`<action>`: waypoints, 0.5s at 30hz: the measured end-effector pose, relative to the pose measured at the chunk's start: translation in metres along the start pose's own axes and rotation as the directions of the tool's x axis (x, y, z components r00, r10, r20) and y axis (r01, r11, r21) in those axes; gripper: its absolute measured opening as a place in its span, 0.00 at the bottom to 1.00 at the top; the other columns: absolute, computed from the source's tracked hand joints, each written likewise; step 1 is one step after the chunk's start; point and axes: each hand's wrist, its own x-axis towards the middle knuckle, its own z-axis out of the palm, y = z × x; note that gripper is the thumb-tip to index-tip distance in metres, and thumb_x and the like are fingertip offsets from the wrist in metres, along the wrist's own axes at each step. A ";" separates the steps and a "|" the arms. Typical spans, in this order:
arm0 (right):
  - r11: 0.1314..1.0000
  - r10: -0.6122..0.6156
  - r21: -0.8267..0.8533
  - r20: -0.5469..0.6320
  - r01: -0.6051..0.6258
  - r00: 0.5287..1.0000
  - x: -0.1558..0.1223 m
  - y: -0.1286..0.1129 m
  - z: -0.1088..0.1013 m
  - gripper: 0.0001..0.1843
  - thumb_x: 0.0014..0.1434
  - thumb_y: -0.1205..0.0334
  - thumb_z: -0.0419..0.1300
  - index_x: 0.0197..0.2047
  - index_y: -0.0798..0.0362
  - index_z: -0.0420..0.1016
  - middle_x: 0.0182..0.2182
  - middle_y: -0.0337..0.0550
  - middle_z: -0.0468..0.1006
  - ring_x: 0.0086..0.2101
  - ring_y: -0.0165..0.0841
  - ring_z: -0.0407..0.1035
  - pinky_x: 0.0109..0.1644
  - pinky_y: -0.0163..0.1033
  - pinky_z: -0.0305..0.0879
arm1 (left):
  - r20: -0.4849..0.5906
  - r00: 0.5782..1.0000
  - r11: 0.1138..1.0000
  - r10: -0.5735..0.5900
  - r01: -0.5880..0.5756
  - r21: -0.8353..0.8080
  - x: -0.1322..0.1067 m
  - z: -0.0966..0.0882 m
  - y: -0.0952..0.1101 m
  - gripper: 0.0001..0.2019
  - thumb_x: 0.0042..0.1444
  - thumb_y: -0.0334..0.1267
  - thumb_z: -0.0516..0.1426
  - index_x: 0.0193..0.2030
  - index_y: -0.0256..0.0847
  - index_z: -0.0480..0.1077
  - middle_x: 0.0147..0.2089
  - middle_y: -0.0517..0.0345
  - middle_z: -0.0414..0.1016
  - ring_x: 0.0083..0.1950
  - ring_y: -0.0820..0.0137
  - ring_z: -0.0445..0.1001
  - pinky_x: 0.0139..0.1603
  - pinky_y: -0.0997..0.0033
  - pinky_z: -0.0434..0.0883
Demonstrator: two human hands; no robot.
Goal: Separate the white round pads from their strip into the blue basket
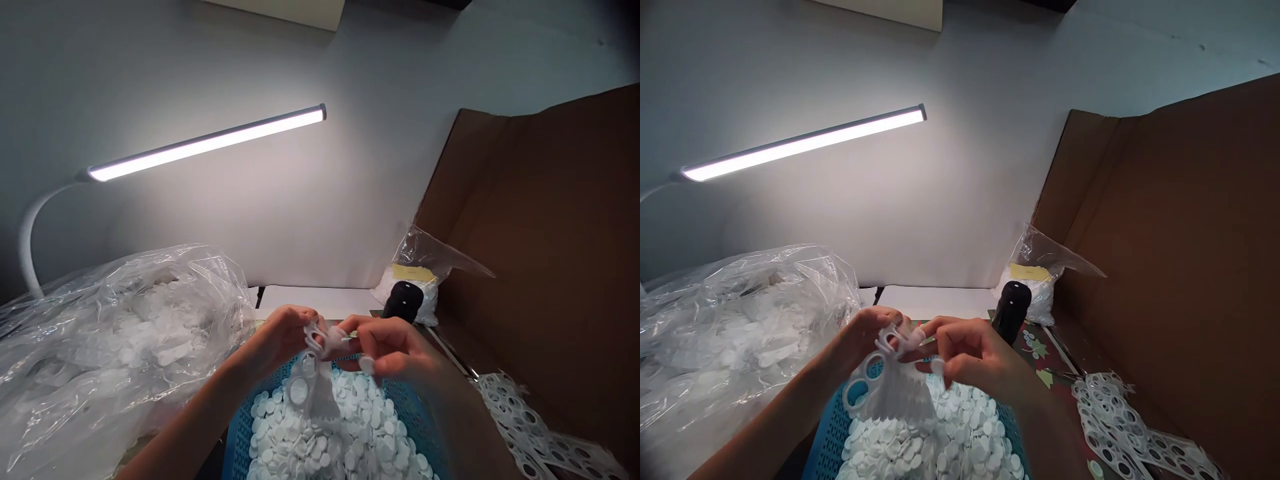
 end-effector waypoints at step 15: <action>0.820 0.017 -0.517 -0.407 -0.246 0.913 0.006 -0.003 0.027 0.18 0.61 0.48 0.55 0.28 0.54 0.65 0.24 0.34 0.64 0.23 0.24 0.59 0.26 0.30 0.56 | -0.099 0.988 0.993 -0.114 0.116 0.015 -0.004 0.003 -0.002 0.11 0.46 0.44 0.53 0.23 0.36 0.64 0.19 0.64 0.58 0.18 0.80 0.53 0.16 0.80 0.49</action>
